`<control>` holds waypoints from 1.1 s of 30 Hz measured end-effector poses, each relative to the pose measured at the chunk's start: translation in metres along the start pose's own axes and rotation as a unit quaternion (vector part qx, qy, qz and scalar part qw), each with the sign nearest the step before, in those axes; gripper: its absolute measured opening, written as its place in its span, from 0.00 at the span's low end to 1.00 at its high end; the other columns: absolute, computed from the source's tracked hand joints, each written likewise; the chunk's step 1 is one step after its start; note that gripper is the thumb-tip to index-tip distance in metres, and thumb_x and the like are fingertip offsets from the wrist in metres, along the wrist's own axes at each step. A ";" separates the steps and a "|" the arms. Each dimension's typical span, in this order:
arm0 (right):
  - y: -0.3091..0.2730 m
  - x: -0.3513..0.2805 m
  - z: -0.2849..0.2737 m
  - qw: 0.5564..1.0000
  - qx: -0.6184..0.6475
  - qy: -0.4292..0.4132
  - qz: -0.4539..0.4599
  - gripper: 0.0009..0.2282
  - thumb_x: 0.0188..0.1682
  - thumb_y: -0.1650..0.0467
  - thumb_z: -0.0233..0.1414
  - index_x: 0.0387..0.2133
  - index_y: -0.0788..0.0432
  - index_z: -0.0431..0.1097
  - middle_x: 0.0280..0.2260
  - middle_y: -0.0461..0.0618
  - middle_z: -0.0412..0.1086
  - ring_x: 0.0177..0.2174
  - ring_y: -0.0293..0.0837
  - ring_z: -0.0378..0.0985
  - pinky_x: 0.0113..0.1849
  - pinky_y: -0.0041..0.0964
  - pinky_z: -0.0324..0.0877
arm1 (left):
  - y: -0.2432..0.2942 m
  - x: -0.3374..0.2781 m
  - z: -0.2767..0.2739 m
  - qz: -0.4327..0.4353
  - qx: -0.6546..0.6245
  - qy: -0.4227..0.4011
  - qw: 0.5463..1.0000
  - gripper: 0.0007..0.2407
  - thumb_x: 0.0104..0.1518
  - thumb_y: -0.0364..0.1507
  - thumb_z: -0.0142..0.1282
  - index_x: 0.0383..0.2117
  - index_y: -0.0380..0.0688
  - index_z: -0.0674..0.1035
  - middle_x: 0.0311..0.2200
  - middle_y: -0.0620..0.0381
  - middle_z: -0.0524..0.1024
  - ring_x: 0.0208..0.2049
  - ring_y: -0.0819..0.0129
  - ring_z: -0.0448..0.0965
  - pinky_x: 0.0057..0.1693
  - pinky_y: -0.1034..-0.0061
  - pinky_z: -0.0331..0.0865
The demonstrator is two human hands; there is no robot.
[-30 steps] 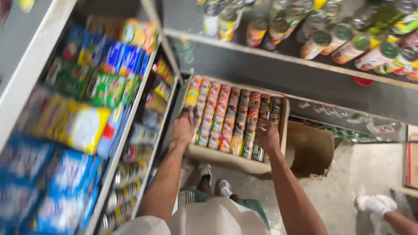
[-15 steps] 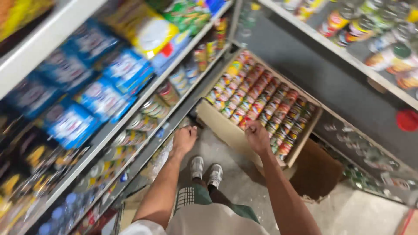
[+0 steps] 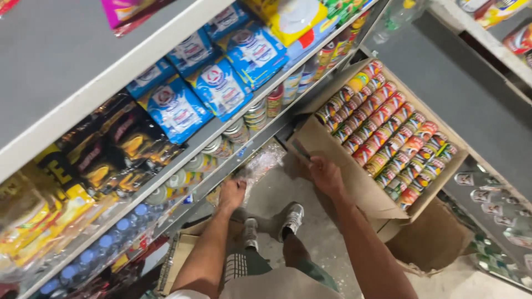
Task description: Organizing and stocking various canned goods onto shelves and into a cardboard box.
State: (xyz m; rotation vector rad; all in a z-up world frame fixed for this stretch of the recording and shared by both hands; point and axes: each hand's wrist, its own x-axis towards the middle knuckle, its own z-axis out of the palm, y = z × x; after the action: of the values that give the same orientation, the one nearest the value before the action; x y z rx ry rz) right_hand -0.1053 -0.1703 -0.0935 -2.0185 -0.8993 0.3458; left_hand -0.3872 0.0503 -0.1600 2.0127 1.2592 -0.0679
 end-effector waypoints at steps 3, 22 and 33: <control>-0.010 -0.002 0.031 0.998 -0.022 -0.015 0.051 0.09 0.49 0.69 0.57 0.42 0.58 0.72 0.31 0.53 0.77 0.33 0.48 0.83 0.35 0.42 0.76 | -0.026 -0.009 -0.010 -0.009 0.002 -0.021 1.000 0.16 0.58 0.39 0.51 0.27 0.39 0.84 0.30 0.36 0.80 0.38 0.39 0.82 0.48 0.52 0.74; -0.013 -0.024 0.096 0.991 0.032 -0.126 0.026 0.12 0.50 0.71 0.54 0.47 0.58 0.68 0.35 0.53 0.75 0.34 0.53 0.79 0.36 0.48 0.73 | -0.105 -0.066 0.015 -0.160 -0.173 -0.053 0.970 0.14 0.58 0.37 0.52 0.29 0.36 0.80 0.25 0.38 0.81 0.31 0.43 0.86 0.41 0.55 0.75; -0.006 0.016 0.090 0.994 -0.032 -0.088 -0.046 0.21 0.44 0.67 0.59 0.51 0.60 0.67 0.42 0.61 0.72 0.42 0.59 0.75 0.45 0.53 0.71 | -0.087 -0.048 0.060 -0.190 -0.147 0.063 0.969 0.26 0.52 0.37 0.60 0.57 0.41 0.68 0.47 0.36 0.78 0.51 0.41 0.77 0.58 0.57 0.69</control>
State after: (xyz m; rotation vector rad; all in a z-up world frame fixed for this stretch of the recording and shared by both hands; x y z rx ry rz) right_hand -0.1452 -0.1024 -0.1394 -2.0202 -1.1230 0.4532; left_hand -0.4612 -0.0024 -0.2325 1.5246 1.6217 0.0618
